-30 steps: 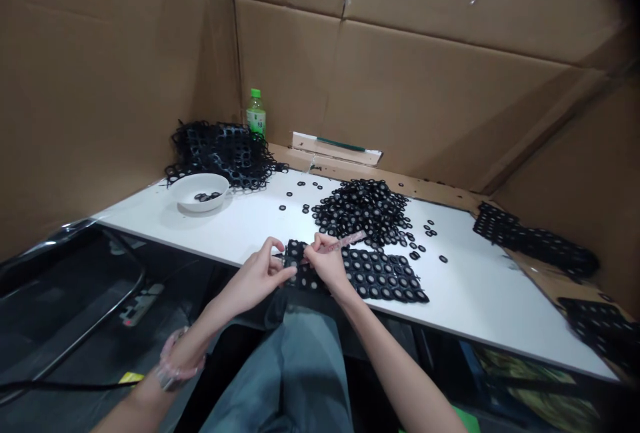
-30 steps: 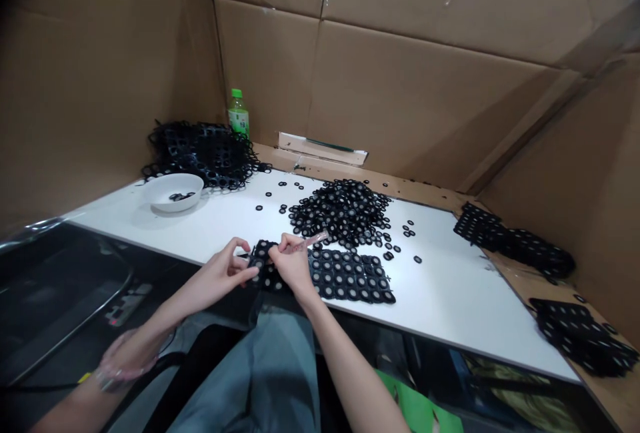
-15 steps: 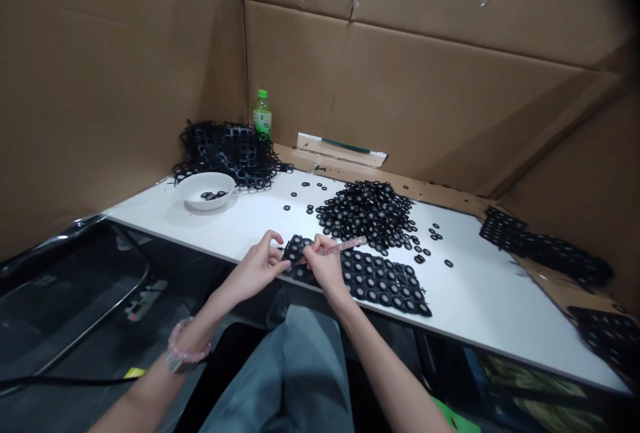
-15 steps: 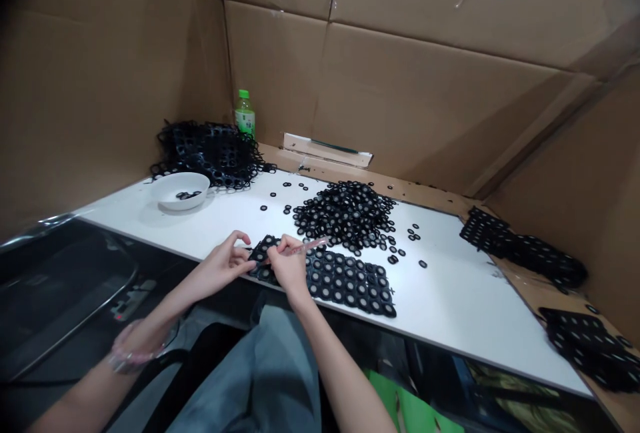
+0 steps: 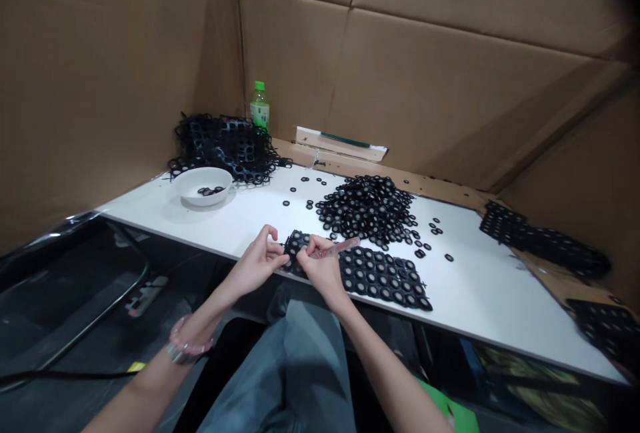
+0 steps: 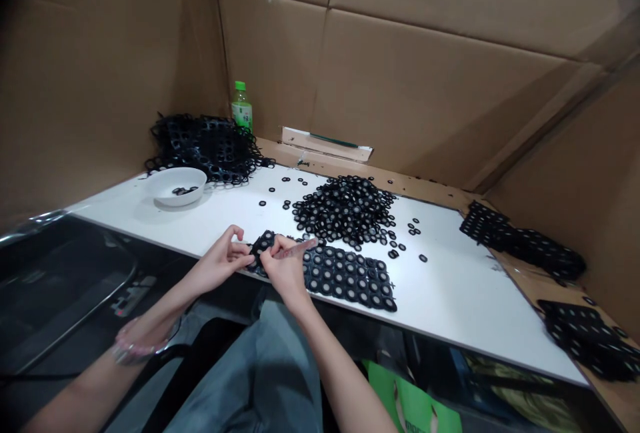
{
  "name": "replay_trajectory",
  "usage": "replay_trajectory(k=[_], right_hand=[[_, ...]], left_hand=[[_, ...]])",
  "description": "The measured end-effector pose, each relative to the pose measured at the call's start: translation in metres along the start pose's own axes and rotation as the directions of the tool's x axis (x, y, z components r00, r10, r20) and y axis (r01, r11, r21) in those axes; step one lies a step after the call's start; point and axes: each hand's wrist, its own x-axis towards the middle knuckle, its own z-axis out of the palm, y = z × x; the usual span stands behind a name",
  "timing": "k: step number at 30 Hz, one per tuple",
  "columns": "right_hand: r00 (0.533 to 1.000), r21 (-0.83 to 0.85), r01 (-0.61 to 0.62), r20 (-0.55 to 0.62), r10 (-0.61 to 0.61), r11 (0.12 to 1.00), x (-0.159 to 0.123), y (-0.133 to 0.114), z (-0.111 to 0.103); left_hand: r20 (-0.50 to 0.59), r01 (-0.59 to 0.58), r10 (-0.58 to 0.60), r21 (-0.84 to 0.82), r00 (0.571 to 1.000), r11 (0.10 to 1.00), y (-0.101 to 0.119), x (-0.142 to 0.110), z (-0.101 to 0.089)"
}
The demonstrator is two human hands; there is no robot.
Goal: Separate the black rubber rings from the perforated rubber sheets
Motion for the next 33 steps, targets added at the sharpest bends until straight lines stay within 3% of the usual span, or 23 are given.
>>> replay_trajectory(k=[6, 9, 12, 15, 17, 18, 22, 29, 33], right_hand=[[0.999, -0.006, 0.041, 0.028, -0.04, 0.999, -0.003, 0.003, 0.006], [0.999, 0.059, -0.007, 0.034, 0.005, 0.998, 0.001, 0.003, 0.001], [0.997, 0.164, -0.078, 0.003, 0.078, 0.983, 0.014, 0.002, -0.013], [0.987, 0.255, -0.102, -0.095, 0.13, 0.961, 0.035, 0.003, -0.028], [0.977, 0.284, -0.101, -0.15, 0.148, 0.954, 0.046, 0.008, -0.033], [0.974, 0.288, -0.101, -0.166, 0.153, 0.952, 0.05, 0.011, -0.034], [0.968, 0.264, -0.104, -0.195, 0.159, 0.959, 0.052, 0.026, -0.028], [0.966, 0.158, -0.089, -0.225, 0.123, 0.983, 0.047, 0.029, -0.027], [0.976, 0.086, -0.058, -0.204, 0.074, 0.995, 0.046, 0.026, -0.028]], left_hand=[[-0.033, -0.009, 0.006, -0.109, 0.999, 0.994, -0.005, 0.002, 0.002], [0.026, -0.03, 0.031, -0.057, 0.999, 0.998, -0.003, 0.002, -0.004], [0.14, -0.052, 0.018, 0.243, 0.99, 0.969, 0.008, 0.004, -0.016], [0.027, -0.041, 0.032, 0.655, 0.999, 0.755, 0.022, 0.016, -0.023], [-0.015, -0.072, 0.13, 0.77, 0.991, 0.634, 0.029, 0.03, -0.021], [0.022, -0.118, 0.161, 0.777, 0.987, 0.618, 0.03, 0.037, -0.018], [0.244, -0.266, 0.134, 0.661, 0.96, 0.702, 0.024, 0.061, -0.005], [0.347, -0.241, 0.035, 0.571, 0.937, 0.785, 0.013, 0.082, -0.003], [0.34, -0.242, 0.069, 0.497, 0.938, 0.833, 0.008, 0.084, -0.003]])
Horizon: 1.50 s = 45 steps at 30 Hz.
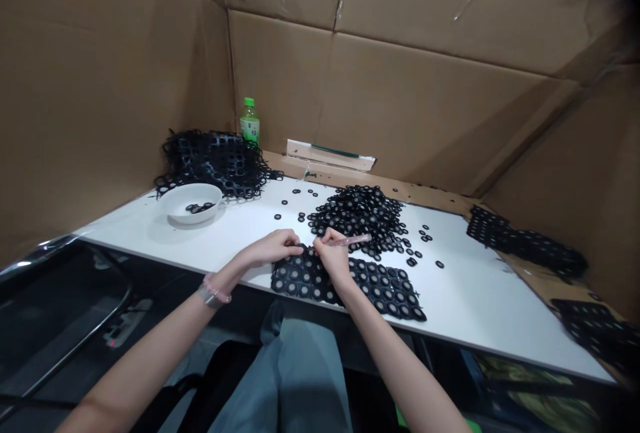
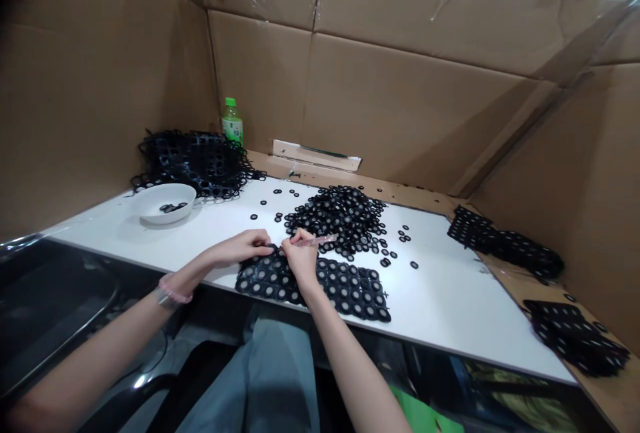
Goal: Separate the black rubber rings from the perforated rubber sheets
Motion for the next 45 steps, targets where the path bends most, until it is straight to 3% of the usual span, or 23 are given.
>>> replay_trajectory(k=[10, 18, 24, 28, 33, 40, 45], right_hand=[[0.996, -0.104, 0.081, 0.055, -0.076, 0.991, -0.001, -0.001, -0.001], [0.983, -0.143, 0.166, 0.107, -0.151, 0.976, -0.003, -0.006, 0.005], [0.995, -0.094, 0.095, 0.047, -0.091, 0.991, 0.002, 0.002, 0.002], [0.999, -0.039, 0.047, 0.002, -0.047, 0.998, 0.003, 0.007, -0.001], [0.997, -0.002, 0.076, -0.023, -0.076, 0.997, 0.0, -0.003, -0.002], [0.991, 0.022, 0.047, 0.122, -0.049, 0.999, -0.013, -0.01, -0.001], [0.986, 0.012, 0.028, 0.162, -0.029, 1.0, -0.016, -0.005, 0.0]], left_hand=[[-0.115, -0.006, 0.0, -0.053, 0.993, 0.999, -0.005, -0.007, 0.012], [-0.092, -0.02, 0.005, -0.161, 0.996, 0.987, -0.003, -0.008, 0.012], [-0.054, -0.013, 0.006, -0.14, 0.999, 0.99, 0.002, -0.01, 0.007], [0.045, 0.058, -0.056, -0.042, 0.997, 0.997, 0.006, -0.012, 0.001], [0.126, 0.073, -0.058, -0.115, 0.99, 0.991, 0.008, -0.015, -0.001], [0.103, 0.037, -0.025, -0.116, 0.994, 0.993, 0.004, -0.021, 0.0], [0.04, -0.064, 0.062, 0.055, 0.997, 0.996, 0.006, -0.027, 0.0]])
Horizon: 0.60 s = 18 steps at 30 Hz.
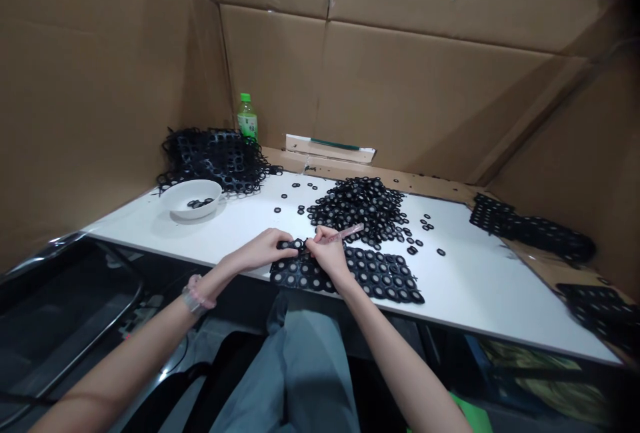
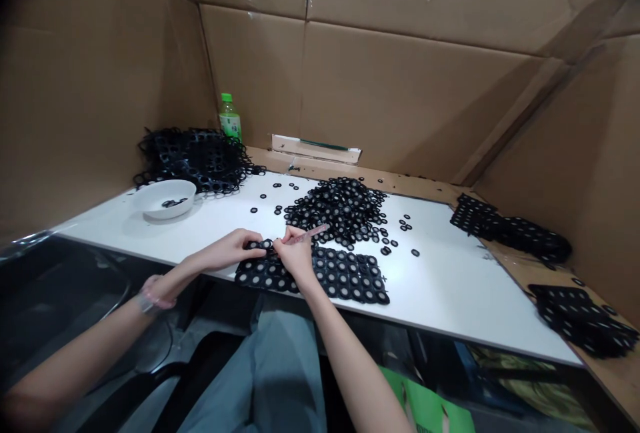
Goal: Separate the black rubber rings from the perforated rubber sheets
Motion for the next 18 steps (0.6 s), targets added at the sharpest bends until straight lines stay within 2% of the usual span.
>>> replay_trajectory(k=[4, 8, 11, 18], right_hand=[[1.0, -0.019, 0.016, -0.003, -0.016, 1.0, 0.0006, 0.001, 0.0], [1.0, -0.035, 0.027, -0.009, -0.027, 0.999, 0.0008, 0.0014, -0.0006], [0.999, -0.046, 0.038, 0.004, -0.038, 0.998, 0.0002, 0.0014, -0.0008], [0.994, -0.113, 0.106, 0.028, -0.103, 0.988, -0.0029, -0.0044, 0.0032]], left_hand=[[-0.03, -0.03, 0.035, 0.147, 0.999, 0.989, 0.0028, -0.0005, 0.0001], [-0.034, -0.012, 0.018, 0.175, 0.999, 0.984, 0.0054, 0.0008, -0.0014], [-0.021, -0.002, 0.005, 0.107, 1.0, 0.994, 0.0055, 0.0013, -0.0014], [-0.003, 0.056, -0.059, -0.223, 0.998, 0.973, -0.0029, 0.0046, 0.0063]])
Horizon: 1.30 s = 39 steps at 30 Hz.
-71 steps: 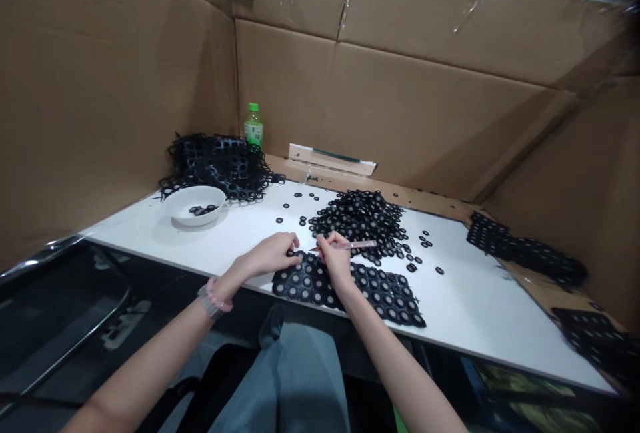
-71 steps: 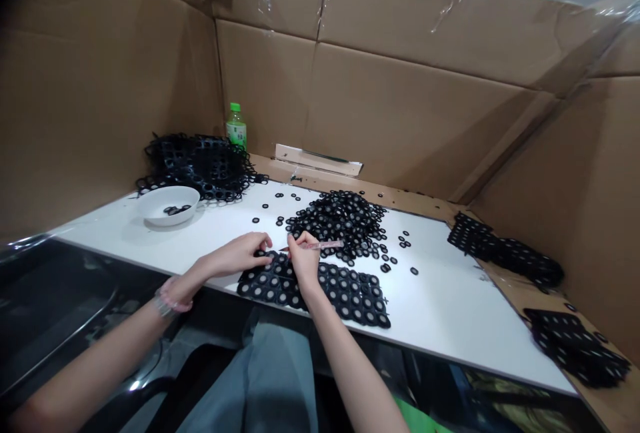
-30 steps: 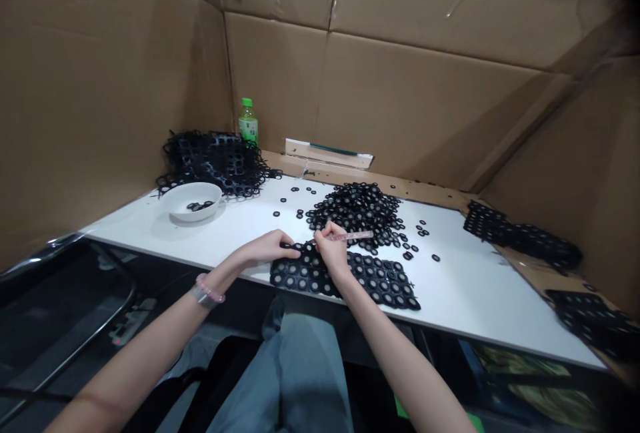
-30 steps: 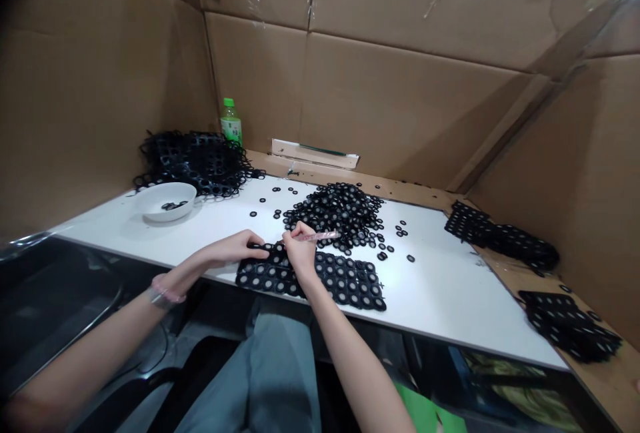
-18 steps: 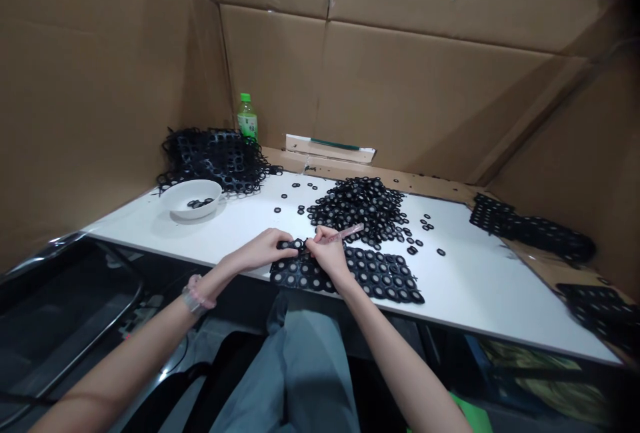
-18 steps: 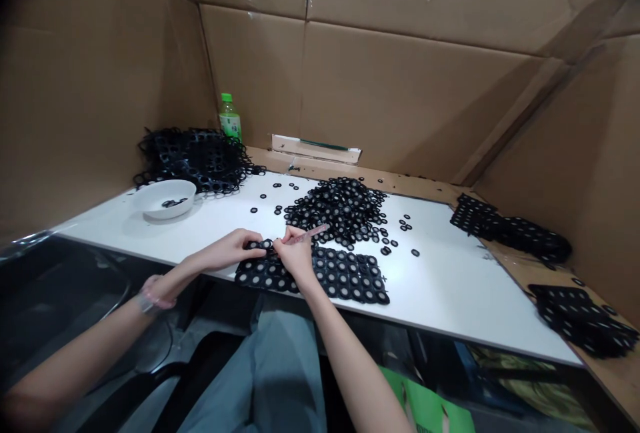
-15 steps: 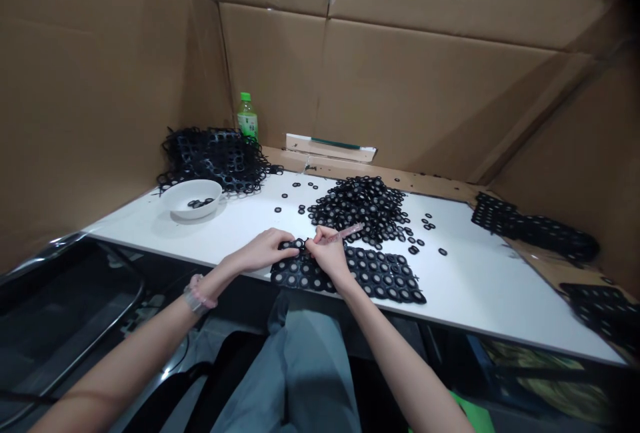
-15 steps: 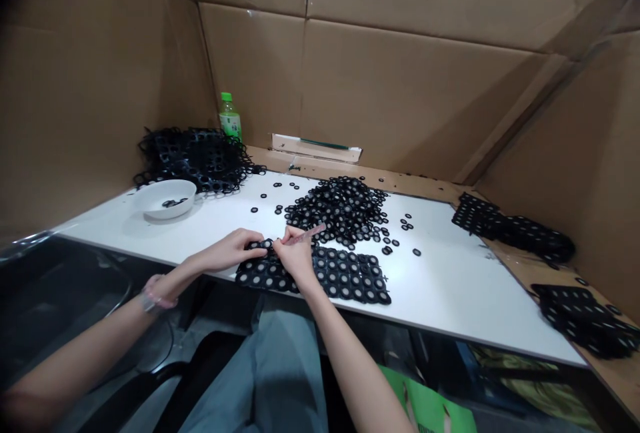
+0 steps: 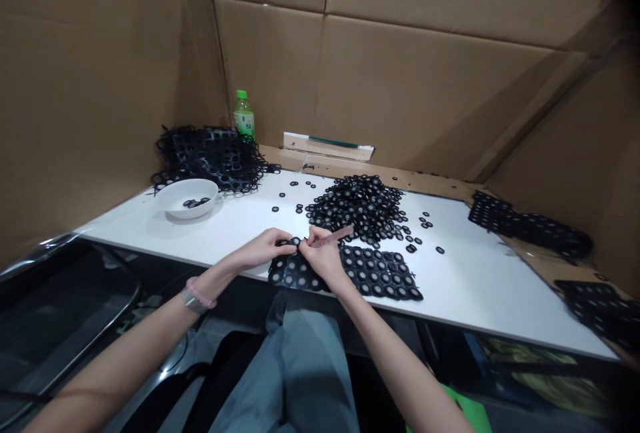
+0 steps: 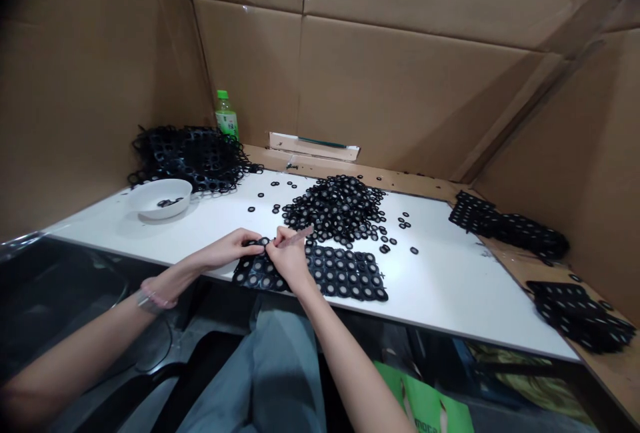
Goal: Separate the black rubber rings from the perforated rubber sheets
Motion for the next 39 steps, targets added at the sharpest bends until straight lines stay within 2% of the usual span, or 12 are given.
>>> replay_trajectory(k=[4, 10, 13, 15, 17, 19, 21, 24, 31, 39], right_hand=[[1.0, 0.01, -0.006, 0.009, 0.006, 1.0, 0.001, -0.002, 0.0], [0.992, 0.144, -0.115, -0.043, 0.123, 0.983, 0.005, 0.007, -0.005], [0.986, 0.176, -0.128, -0.085, 0.144, 0.976, 0.005, 0.009, -0.007], [0.984, 0.173, -0.119, -0.109, 0.14, 0.978, 0.004, 0.008, -0.008], [0.984, 0.158, -0.104, -0.129, 0.125, 0.982, 0.003, 0.005, -0.009], [0.986, 0.139, -0.086, -0.127, 0.104, 0.986, 0.002, 0.001, -0.009], [0.992, 0.126, -0.075, -0.091, 0.086, 0.989, 0.0, -0.003, -0.008], [0.995, 0.125, -0.092, -0.017, 0.095, 0.988, -0.005, -0.007, -0.004], [0.993, 0.095, -0.119, -0.015, 0.121, 0.988, -0.015, -0.006, -0.002], [0.996, 0.032, -0.092, -0.005, 0.092, 0.995, -0.015, -0.003, -0.003]], left_hand=[[0.025, 0.016, -0.013, -0.124, 1.0, 0.992, 0.001, 0.002, 0.002], [0.054, 0.06, -0.052, -0.158, 0.997, 0.986, 0.024, -0.007, -0.004], [0.054, 0.181, -0.173, -0.276, 0.983, 0.944, 0.027, -0.014, -0.003], [-0.009, 0.234, -0.245, -0.263, 0.969, 0.936, 0.022, -0.016, 0.0], [-0.087, 0.203, -0.219, -0.161, 0.972, 0.966, 0.016, -0.017, 0.003], [-0.131, 0.135, -0.139, -0.037, 0.982, 0.99, 0.011, -0.018, 0.006], [-0.145, 0.096, -0.087, 0.05, 0.986, 0.994, 0.011, -0.019, 0.007], [-0.147, 0.088, -0.072, 0.108, 0.986, 0.99, 0.016, -0.024, 0.007], [-0.108, 0.066, -0.053, 0.123, 0.993, 0.99, 0.018, -0.028, 0.005], [-0.145, 0.077, -0.072, 0.028, 0.987, 0.997, 0.016, -0.028, 0.01]])
